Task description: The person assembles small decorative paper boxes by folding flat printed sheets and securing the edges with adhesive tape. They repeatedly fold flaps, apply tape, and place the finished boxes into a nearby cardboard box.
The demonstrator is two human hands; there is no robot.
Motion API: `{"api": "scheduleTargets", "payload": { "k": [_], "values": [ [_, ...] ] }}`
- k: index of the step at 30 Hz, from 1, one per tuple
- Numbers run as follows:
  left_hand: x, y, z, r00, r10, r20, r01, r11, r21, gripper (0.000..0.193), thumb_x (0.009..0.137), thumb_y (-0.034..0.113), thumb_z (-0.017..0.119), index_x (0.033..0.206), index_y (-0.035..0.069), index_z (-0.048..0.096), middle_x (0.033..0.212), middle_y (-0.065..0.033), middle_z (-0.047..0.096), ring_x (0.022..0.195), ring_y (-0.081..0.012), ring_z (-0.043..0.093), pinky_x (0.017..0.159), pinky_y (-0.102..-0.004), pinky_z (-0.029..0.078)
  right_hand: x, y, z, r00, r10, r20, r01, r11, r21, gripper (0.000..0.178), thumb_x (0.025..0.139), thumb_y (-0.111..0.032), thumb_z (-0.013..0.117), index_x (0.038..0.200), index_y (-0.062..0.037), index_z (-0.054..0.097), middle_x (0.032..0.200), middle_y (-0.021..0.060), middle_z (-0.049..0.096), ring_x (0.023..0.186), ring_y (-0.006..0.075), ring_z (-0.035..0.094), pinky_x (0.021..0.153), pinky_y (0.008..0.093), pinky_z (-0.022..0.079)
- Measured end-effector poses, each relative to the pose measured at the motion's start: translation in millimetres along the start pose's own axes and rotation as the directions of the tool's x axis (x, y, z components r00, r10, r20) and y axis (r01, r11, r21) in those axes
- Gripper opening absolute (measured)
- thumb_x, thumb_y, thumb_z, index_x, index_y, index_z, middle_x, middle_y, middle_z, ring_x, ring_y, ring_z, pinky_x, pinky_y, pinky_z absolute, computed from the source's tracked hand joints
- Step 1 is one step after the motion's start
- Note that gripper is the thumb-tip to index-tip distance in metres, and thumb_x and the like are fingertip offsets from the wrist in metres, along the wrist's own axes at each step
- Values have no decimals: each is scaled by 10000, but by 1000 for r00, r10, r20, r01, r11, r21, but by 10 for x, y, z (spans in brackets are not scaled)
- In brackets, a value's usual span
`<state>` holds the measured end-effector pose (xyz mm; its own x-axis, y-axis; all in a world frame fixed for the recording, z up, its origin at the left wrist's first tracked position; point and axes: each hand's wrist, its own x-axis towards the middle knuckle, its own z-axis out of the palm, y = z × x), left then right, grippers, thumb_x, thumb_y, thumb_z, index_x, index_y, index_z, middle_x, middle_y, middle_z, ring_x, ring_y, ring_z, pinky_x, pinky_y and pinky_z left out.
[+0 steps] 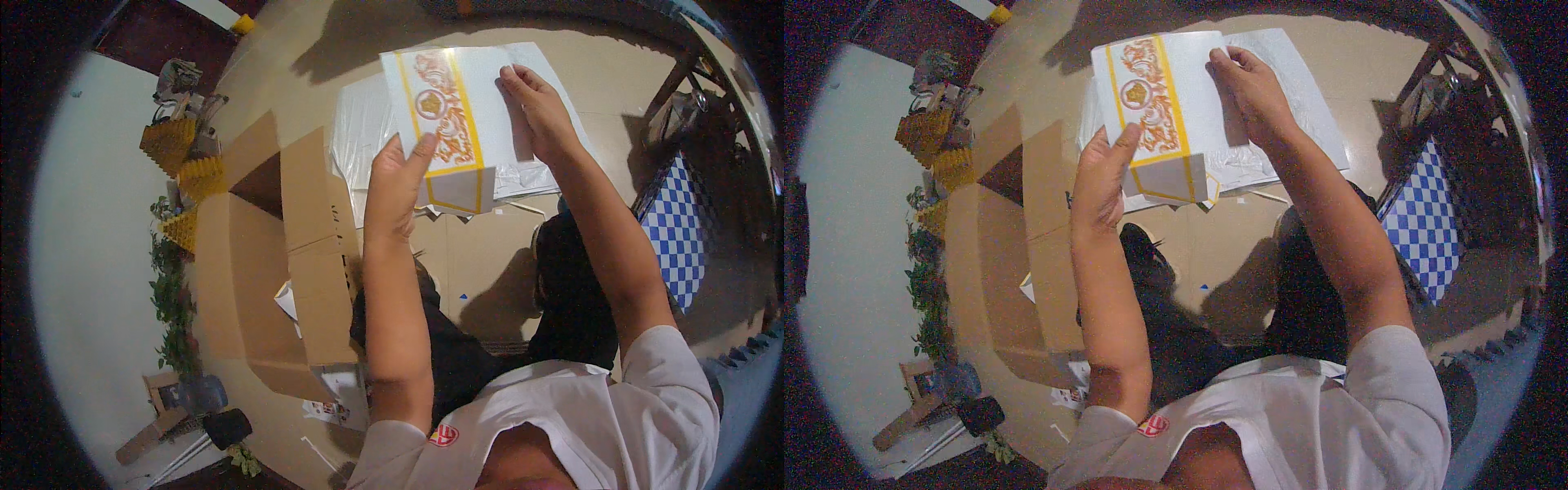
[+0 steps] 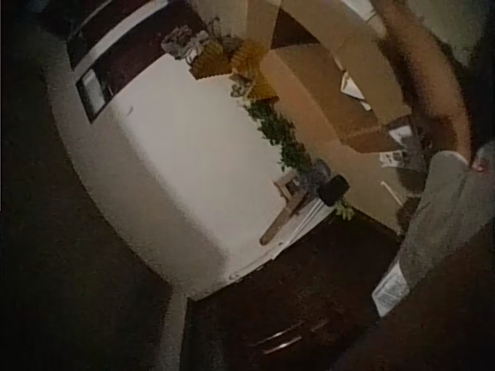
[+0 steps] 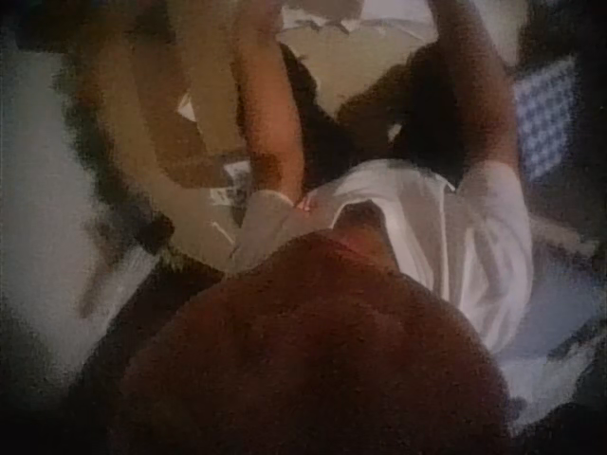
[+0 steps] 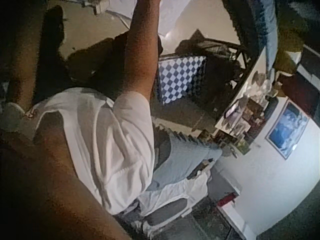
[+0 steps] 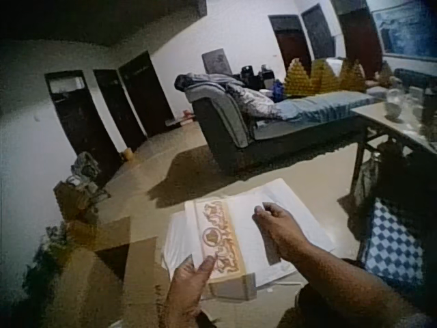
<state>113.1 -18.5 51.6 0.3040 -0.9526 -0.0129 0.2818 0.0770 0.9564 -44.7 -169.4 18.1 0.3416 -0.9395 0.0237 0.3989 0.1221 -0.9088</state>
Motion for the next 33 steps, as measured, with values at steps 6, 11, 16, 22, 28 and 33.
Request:
{"api": "scheduleTargets", "payload": {
  "k": [6,11,16,22,28,33],
  "values": [
    [142,-113,-83,951,125,-281,-177,970,-167,341,965,149,553,1262,-8,494,1206,-109,588,1026,-179,604,897,-328,490,-147,-138,94,952,215,217,-217,976,-18,632,909,-538,540,1278,-27,501,1046,54,580,852,145,589,838,282,505],
    [131,-103,15,942,114,-314,-189,957,-220,386,949,165,588,1274,-6,470,1196,-111,592,1058,-182,591,896,-328,491,-316,20,251,907,310,284,-244,938,-245,362,911,-377,620,1095,-66,594,934,-3,577,762,62,514,699,196,432],
    [84,-44,159,983,77,-168,-105,980,-166,479,844,81,716,1251,-24,489,1189,-113,597,1036,-190,601,915,-314,473,-278,33,270,931,239,277,-186,961,-204,297,931,-352,602,1016,-67,605,881,-1,594,803,67,545,689,219,465],
    [67,-66,125,989,110,-100,-121,987,-104,436,809,19,726,1204,-20,544,1134,-98,633,1026,-177,606,922,-307,467,-284,18,278,943,246,226,-221,967,-128,434,929,-418,586,1064,-6,602,936,80,646,835,148,613,733,286,496],
    [13,7,145,995,63,-78,-63,998,5,437,774,2,751,1173,-7,572,1123,-89,644,1016,-174,615,912,-301,478,-334,-39,256,871,336,359,-342,938,-49,527,951,-431,535,1133,62,568,1030,177,657,876,217,658,775,348,527],
    [10,4,106,997,33,-73,-35,999,-23,443,761,-1,761,1167,6,582,1118,-87,647,1020,-181,619,918,-300,481,-387,-108,283,799,431,420,-452,890,-55,550,951,-450,520,1166,55,549,1060,193,651,920,246,669,797,383,542]
  ]
}}
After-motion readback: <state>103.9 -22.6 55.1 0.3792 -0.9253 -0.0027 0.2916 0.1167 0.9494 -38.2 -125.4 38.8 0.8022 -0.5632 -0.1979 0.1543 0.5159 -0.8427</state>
